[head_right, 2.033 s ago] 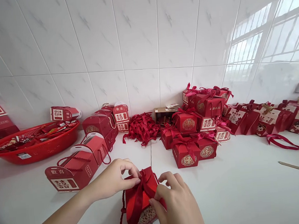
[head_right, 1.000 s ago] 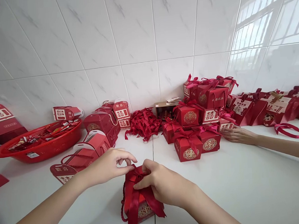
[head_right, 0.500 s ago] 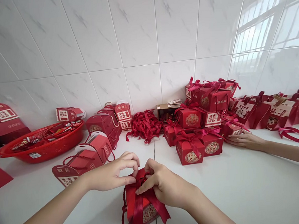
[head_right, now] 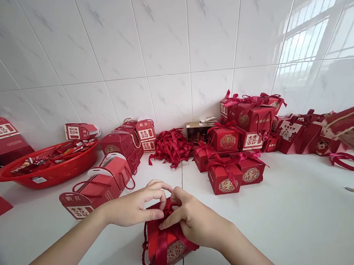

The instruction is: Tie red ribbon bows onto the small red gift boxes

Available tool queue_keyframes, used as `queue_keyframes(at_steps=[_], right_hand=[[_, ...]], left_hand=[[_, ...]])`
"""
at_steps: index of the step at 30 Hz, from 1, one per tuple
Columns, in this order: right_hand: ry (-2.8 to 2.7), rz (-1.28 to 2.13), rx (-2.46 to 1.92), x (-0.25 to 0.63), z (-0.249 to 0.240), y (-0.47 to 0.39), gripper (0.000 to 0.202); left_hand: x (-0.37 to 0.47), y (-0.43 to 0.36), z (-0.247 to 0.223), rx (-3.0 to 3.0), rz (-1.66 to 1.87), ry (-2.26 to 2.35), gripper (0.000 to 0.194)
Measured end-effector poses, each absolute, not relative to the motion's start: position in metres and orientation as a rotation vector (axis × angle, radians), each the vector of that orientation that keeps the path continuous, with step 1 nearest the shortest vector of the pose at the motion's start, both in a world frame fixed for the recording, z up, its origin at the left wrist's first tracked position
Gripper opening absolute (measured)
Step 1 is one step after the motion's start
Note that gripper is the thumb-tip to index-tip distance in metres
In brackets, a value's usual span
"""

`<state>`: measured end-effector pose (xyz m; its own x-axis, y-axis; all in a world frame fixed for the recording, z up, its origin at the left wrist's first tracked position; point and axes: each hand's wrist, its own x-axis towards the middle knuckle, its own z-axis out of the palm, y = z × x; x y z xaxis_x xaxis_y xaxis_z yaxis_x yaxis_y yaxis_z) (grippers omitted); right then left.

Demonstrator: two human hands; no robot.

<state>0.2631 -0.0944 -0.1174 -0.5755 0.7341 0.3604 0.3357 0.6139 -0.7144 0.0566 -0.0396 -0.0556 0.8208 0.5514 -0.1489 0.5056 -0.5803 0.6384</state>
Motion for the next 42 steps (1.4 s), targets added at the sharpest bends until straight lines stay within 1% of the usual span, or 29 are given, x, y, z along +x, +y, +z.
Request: queue_keyframes(at_steps=[2,7,11,12,15,17,20,24,31,34,37,42], right_hand=[[-2.187,0.793,-0.853,0.263,-0.117,-0.095,0.046],[-2.200,0.800,-0.877,0.264,-0.118,-0.096,0.048],[-2.194,0.785,-0.870,0.266,-0.119,-0.096,0.049],[-2.189,0.780,-0.870,0.266,-0.119,-0.096,0.049],[-2.181,0.777,-0.863,0.267,-0.119,-0.095,0.050],[-2.181,0.769,-0.848,0.268,-0.118,-0.096,0.049],[-2.138,0.744,-0.834,0.268,-0.116,-0.097,0.040],[-1.912,0.785,-0.904,0.265,-0.113,-0.096,0.016],[-1.686,0.808,-1.026,0.255,-0.115,-0.089,0.006],[-1.602,0.810,-1.034,0.256,-0.119,-0.085,0.010],[-1.550,0.832,-1.016,0.263,-0.120,-0.079,0.018],[-1.434,1.007,-0.936,0.276,-0.118,-0.074,0.027]], left_hand=[[0.057,-0.040,-0.053,2.317,0.084,0.818,0.018],[0.059,-0.043,-0.048,2.434,0.093,0.977,0.027],[0.059,-0.042,-0.054,2.337,0.159,0.915,0.020],[0.058,-0.041,-0.057,2.303,0.185,0.911,0.021],[0.053,-0.038,-0.066,2.286,0.275,0.993,0.031],[0.051,-0.037,-0.071,2.306,0.340,1.037,0.034],[0.053,-0.043,-0.075,2.274,0.454,0.998,0.029],[0.062,-0.055,-0.080,2.094,0.606,0.985,0.025],[0.081,-0.057,-0.098,1.845,0.751,1.016,0.023],[0.084,-0.055,-0.101,1.855,0.761,1.041,0.021],[0.084,-0.055,-0.102,1.890,0.768,1.096,0.024],[0.081,-0.056,-0.104,1.857,0.733,1.085,0.023]])
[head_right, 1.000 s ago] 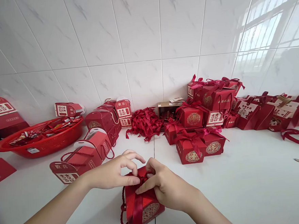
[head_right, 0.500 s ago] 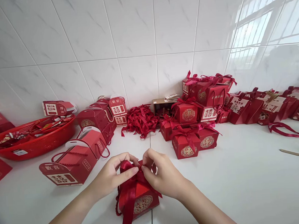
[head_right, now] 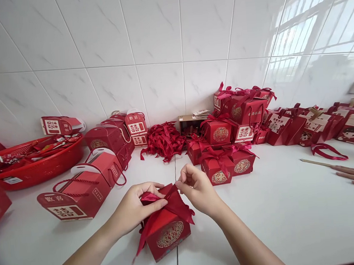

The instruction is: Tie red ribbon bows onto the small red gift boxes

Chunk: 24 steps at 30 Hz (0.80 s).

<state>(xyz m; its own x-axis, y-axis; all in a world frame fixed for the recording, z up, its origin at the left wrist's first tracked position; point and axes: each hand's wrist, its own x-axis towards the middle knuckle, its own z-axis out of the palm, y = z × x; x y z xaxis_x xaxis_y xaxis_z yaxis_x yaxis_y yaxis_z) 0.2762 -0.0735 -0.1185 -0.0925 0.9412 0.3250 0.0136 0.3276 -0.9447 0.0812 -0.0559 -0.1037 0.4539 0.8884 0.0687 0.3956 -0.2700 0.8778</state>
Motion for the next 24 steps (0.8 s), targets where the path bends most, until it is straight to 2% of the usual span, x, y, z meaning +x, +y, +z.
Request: queue_keyframes(at_steps=[5,10,16,24], right_hand=[[-1.532,1.150,-0.981,0.282,-0.120,-0.073,0.031],[-1.609,1.209,-1.128,0.285,-0.121,-0.074,0.060],[-1.794,1.070,-1.131,0.281,-0.118,-0.076,0.043],[-1.760,0.929,-1.158,0.286,-0.124,-0.074,0.042]], left_hand=[[0.073,-0.057,-0.099,1.871,0.673,0.985,0.021],[0.071,-0.060,-0.091,1.839,0.629,0.954,0.020],[0.078,-0.063,-0.097,1.866,0.700,1.021,0.020],[0.078,-0.059,-0.102,1.856,0.657,1.003,0.012]])
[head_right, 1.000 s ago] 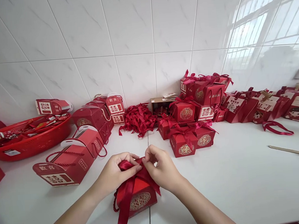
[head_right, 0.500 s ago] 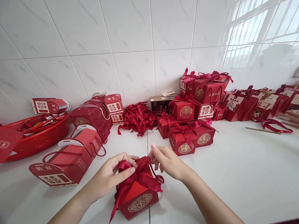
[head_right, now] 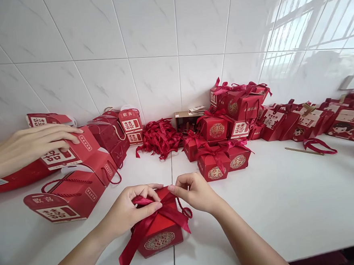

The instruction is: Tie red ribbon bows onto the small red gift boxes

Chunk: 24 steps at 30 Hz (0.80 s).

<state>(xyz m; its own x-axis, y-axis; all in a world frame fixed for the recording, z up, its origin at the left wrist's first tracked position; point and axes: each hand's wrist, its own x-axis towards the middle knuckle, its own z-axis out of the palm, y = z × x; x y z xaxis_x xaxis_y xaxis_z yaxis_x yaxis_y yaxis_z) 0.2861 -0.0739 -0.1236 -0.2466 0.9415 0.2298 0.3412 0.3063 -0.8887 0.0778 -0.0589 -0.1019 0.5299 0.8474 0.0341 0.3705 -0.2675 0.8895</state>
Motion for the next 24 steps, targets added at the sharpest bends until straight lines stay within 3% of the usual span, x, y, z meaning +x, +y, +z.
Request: queue_keyframes(at_steps=[10,14,19,24], right_hand=[[-1.746,0.581,-1.297,0.280,-0.124,-0.074,0.040],[-1.820,0.360,-1.417,0.272,-0.109,-0.095,0.029],[-2.377,0.297,-1.278,0.255,-0.097,-0.120,0.095],[-2.561,0.299,-1.379,0.243,-0.103,-0.109,0.098]], left_hand=[[0.075,-0.053,-0.105,1.867,0.672,0.982,0.013],[0.077,-0.050,-0.107,1.869,0.746,1.003,0.013],[0.073,-0.039,-0.112,1.559,0.838,0.762,0.016],[0.054,-0.016,-0.121,1.115,0.973,0.400,0.067]])
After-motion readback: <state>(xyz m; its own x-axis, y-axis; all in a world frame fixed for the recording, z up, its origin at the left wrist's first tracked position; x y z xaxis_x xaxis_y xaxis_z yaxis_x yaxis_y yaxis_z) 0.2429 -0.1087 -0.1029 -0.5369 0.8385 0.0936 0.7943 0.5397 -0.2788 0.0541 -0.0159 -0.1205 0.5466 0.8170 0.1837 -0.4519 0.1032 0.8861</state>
